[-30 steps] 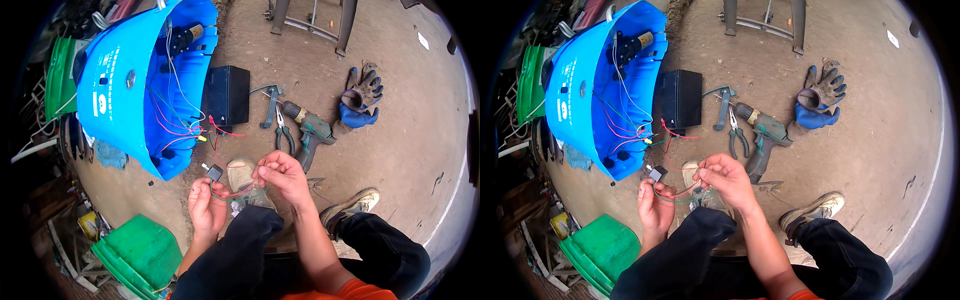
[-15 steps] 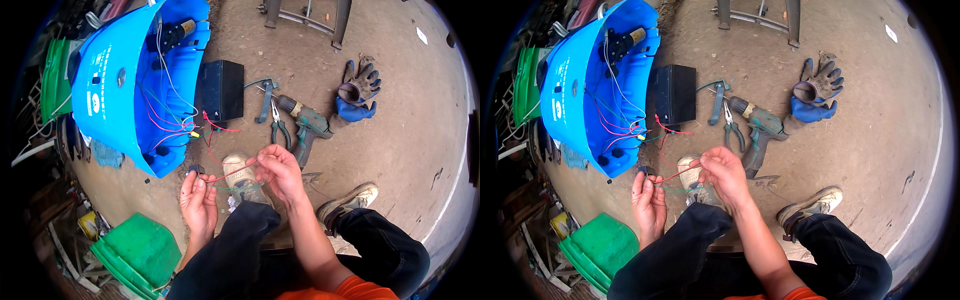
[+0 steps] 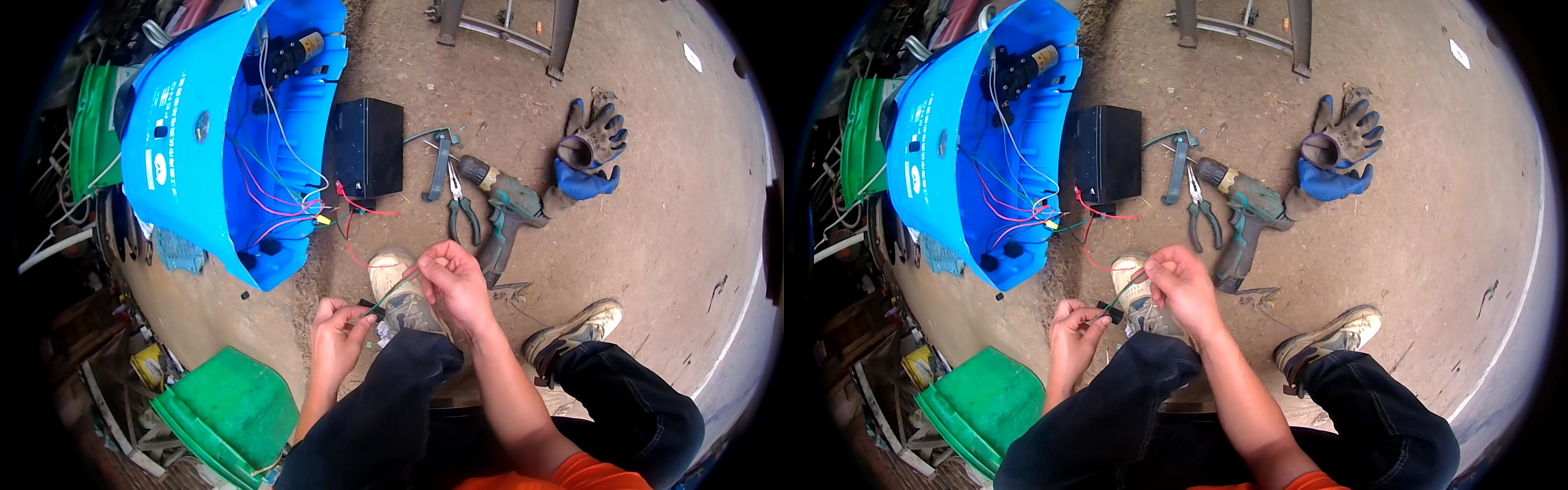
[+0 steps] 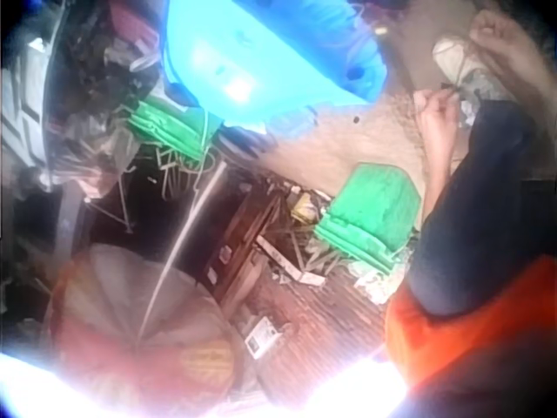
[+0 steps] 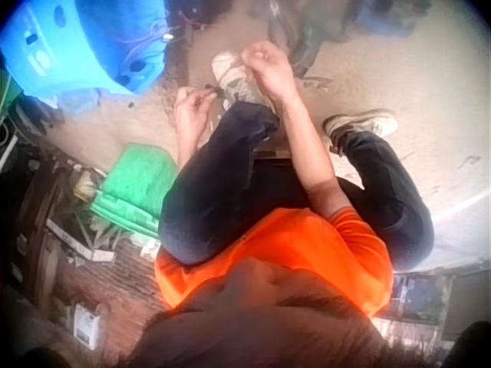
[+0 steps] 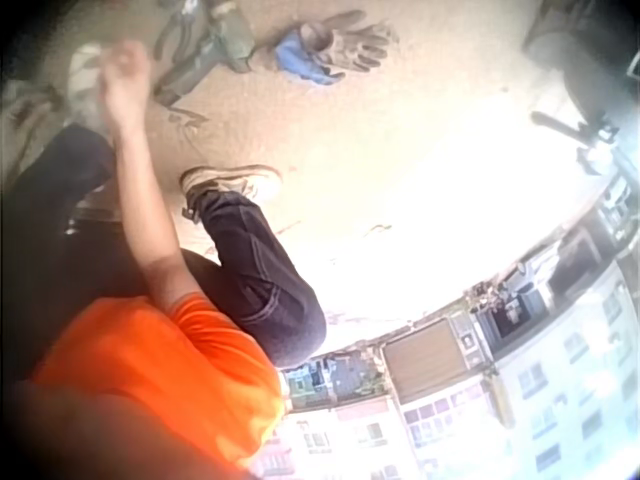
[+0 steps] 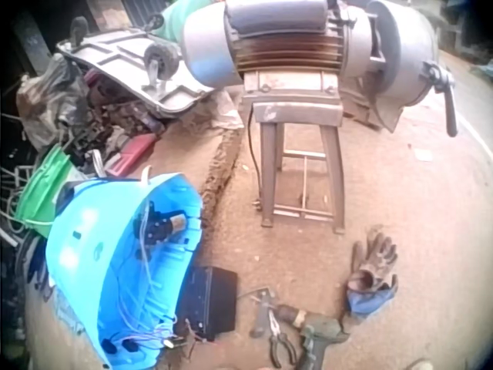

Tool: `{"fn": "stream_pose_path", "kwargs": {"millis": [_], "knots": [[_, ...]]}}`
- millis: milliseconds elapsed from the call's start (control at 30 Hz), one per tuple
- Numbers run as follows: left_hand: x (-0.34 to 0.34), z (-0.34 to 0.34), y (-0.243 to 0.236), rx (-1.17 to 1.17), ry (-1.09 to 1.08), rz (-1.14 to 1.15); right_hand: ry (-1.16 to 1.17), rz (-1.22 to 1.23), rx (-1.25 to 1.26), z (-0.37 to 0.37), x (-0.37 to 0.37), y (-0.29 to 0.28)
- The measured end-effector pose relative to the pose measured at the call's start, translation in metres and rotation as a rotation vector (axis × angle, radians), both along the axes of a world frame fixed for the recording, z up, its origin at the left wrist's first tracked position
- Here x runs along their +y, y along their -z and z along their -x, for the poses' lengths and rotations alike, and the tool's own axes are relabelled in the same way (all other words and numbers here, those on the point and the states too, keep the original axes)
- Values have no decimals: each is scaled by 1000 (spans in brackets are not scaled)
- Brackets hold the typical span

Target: The person strips the insulation from several colored wires and twists the exposed ends. They then insert these wires into a small black electronic component and secure the connections using yellow wire connectors.

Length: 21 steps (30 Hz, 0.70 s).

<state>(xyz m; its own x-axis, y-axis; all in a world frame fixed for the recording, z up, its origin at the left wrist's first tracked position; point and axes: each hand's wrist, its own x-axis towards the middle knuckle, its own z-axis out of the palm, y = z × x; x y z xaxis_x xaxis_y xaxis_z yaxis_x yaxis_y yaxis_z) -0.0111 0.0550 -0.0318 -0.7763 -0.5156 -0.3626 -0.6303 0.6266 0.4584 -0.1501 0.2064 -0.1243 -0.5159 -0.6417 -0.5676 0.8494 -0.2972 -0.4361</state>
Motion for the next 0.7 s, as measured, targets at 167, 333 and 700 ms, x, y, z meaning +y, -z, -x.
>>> {"fn": "stream_pose_path", "kwargs": {"millis": [167,333,700], "knots": [[-7,-9,7,233,-195,-705,142,14,-21,3,2,3],[-8,9,-4,-71,-177,-868,79,66,11,10,6,0],[2,31,10,183,-331,-1175,-142,123,76,7,5,-8]]}}
